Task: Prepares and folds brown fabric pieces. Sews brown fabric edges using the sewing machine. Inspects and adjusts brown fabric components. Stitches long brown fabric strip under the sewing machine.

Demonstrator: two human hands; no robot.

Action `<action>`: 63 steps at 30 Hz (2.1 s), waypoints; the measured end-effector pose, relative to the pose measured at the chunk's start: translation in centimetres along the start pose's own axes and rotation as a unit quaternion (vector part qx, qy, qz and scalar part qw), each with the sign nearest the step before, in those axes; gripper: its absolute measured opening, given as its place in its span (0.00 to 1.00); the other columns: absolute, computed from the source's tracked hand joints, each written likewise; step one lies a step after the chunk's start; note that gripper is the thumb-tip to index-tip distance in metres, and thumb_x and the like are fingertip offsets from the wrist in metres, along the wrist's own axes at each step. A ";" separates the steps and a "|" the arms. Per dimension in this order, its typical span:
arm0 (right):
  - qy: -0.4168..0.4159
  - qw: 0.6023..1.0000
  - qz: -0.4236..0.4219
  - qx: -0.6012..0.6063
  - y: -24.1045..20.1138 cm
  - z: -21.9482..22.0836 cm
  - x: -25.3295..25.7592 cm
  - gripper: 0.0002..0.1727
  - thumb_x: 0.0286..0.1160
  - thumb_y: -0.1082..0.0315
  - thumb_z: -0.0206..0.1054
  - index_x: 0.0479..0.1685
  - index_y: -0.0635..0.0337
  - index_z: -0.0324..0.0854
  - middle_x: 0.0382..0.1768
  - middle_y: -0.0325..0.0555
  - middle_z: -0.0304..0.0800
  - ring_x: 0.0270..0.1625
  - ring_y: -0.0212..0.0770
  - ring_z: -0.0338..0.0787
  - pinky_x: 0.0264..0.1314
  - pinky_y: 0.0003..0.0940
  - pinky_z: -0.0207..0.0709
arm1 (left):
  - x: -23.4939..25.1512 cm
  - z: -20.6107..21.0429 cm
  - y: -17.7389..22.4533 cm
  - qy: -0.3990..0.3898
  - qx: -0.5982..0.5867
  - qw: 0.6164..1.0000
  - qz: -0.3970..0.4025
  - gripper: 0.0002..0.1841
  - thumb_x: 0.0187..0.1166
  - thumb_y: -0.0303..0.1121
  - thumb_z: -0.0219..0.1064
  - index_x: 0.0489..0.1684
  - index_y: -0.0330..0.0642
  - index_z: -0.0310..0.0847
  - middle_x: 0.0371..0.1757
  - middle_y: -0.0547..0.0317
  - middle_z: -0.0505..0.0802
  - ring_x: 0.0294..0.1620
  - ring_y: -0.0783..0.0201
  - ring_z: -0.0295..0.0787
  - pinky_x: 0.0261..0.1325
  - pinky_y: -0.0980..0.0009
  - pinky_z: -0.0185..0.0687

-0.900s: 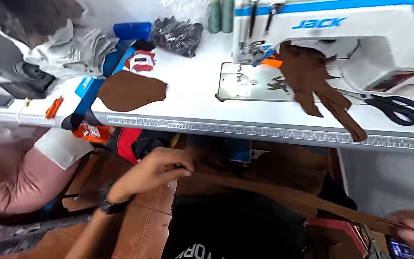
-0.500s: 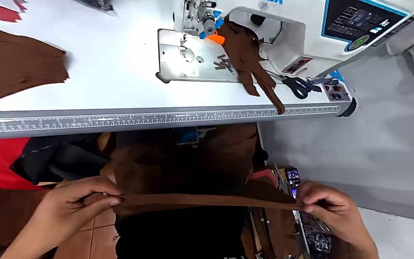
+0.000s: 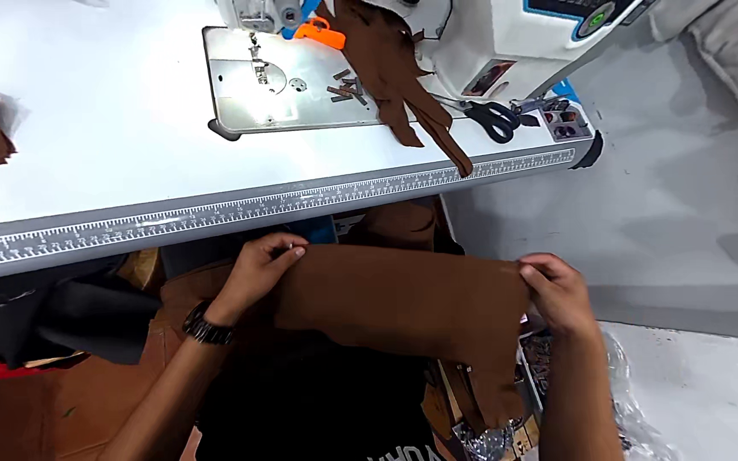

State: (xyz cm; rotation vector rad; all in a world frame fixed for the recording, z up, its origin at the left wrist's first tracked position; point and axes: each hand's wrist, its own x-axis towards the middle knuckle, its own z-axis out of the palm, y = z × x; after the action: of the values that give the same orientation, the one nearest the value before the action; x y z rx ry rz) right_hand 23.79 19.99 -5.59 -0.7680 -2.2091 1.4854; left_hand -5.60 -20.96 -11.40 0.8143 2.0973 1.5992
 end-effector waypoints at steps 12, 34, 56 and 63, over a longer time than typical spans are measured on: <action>0.002 0.992 0.046 0.118 7.0 2.3 8.2 0.09 0.80 0.75 0.64 0.50 0.54 0.87 0.41 0.34 0.92 0.40 0.27 0.90 0.49 0.28 0.88 | 7.1 3.3 -4.7 0.110 -0.050 0.988 -0.097 0.25 0.71 0.29 0.79 0.68 0.37 0.81 0.64 0.52 0.89 0.69 0.66 0.84 0.76 0.61 0.78; -0.099 0.977 -0.093 0.167 1.5 -2.6 0.5 0.09 0.67 0.50 0.80 0.43 0.31 0.91 0.38 0.22 0.92 0.42 0.23 0.89 0.47 0.21 0.84 | 0.1 -0.9 0.4 -0.076 -0.236 0.966 -0.070 0.04 0.72 0.31 0.74 0.39 0.53 0.93 0.31 0.71 0.94 0.30 0.79 0.88 0.36 0.83 0.85; -0.309 0.910 -0.217 -0.170 -6.0 29.5 0.6 0.13 0.79 0.65 0.71 0.59 0.50 0.91 0.55 0.41 0.93 0.57 0.40 0.93 0.61 0.47 0.88 | -7.7 -9.4 -3.7 0.061 0.420 0.904 -0.060 0.13 0.77 0.33 0.74 0.55 0.40 0.91 0.59 0.43 0.91 0.64 0.40 0.86 0.68 0.40 0.81; -0.311 0.874 -0.302 -0.219 -4.8 41.7 2.3 0.11 0.68 0.67 0.80 0.48 0.54 0.91 0.56 0.49 0.91 0.60 0.53 0.90 0.60 0.53 0.87 | -8.6 -7.7 -6.0 0.120 0.454 0.882 0.043 0.09 0.80 0.35 0.70 0.51 0.44 0.93 0.55 0.51 0.93 0.57 0.49 0.88 0.58 0.49 0.84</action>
State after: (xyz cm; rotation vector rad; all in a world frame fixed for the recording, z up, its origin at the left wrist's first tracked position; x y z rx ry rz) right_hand -3.16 -10.26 -16.90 0.3787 -2.9227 0.9878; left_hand -5.04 -33.33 -15.43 1.0098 3.0656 0.6798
